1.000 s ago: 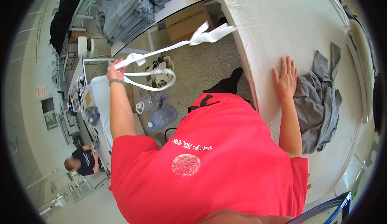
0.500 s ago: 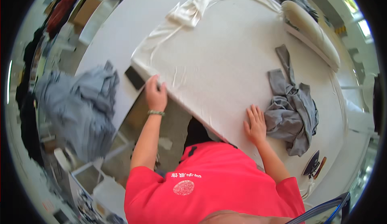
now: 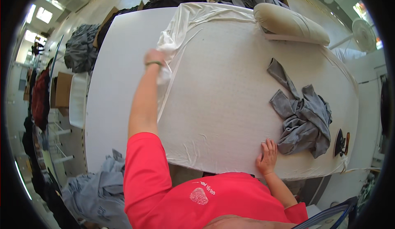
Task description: Ironing and folding a grey t-shirt in a factory setting.
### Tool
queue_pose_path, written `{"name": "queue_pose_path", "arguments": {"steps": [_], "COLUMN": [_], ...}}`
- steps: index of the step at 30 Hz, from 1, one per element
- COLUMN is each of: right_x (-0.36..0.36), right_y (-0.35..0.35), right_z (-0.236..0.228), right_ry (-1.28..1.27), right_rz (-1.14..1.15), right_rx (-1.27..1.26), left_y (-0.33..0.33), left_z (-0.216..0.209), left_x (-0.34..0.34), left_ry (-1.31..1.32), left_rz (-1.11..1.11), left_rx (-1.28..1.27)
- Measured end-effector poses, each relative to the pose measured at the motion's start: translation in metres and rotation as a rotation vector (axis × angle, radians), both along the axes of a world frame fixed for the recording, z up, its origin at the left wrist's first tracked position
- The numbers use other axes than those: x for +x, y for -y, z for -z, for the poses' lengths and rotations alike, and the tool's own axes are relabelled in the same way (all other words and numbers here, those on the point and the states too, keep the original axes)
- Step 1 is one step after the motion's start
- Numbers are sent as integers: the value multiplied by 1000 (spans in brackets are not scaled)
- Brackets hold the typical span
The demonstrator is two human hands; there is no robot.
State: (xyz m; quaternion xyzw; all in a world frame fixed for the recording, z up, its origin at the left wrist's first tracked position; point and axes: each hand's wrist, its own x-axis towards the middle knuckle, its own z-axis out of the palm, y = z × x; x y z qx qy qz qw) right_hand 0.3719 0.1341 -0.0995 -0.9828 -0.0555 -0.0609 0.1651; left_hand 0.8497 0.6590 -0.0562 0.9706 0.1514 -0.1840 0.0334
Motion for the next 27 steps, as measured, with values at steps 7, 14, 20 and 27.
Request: {"name": "queue_pose_path", "arguments": {"steps": [7, 14, 20, 27], "right_x": [0, -12, -11, -41], "right_y": [-1, 5, 29, 225], "right_z": [-1, 4, -48, -92], "right_ry": [-41, -87, -5, 322], "right_rz": [14, 72, 133, 698], "right_rx": [-19, 11, 180, -141], "left_y": [-129, 129, 314, 365], "left_z": [-23, 26, 30, 17], "left_x": [130, 3, -281, -378], "left_ry": [999, 1005, 148, -452], "left_rz": [36, 430, 187, 125], "left_rx": [-373, -638, -1393, -1234]}}
